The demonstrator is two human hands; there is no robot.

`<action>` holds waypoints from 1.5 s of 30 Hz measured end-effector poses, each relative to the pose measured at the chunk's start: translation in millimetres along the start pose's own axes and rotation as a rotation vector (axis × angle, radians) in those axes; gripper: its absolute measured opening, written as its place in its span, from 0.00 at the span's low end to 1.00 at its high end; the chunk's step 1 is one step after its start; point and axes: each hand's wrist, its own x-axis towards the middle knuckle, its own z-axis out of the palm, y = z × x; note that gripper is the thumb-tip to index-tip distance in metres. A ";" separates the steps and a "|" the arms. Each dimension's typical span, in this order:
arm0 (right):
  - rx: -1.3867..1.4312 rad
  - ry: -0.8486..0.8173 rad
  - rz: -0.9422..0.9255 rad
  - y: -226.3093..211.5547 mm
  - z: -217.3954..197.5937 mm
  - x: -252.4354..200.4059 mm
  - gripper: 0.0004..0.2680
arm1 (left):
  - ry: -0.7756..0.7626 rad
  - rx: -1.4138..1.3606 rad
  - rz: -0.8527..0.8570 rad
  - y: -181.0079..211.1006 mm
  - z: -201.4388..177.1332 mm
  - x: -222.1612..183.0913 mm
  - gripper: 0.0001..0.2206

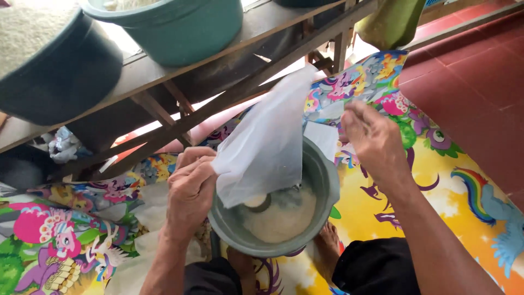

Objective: Measuring and portioning rice from a large basin into small plastic bags using a metal cup.

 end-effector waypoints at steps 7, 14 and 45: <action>0.312 0.027 0.208 20.0 17.8 23.2 0.13 | -0.042 -0.035 -0.043 -14.7 6.9 -13.3 0.08; 0.284 -0.171 0.244 23.9 19.8 12.0 0.08 | 0.029 -0.016 -0.182 -22.1 8.6 -23.8 0.09; -0.102 -0.509 -0.327 -23.9 53.4 -27.1 0.13 | -0.054 -0.129 -0.381 -20.9 13.5 -30.3 0.09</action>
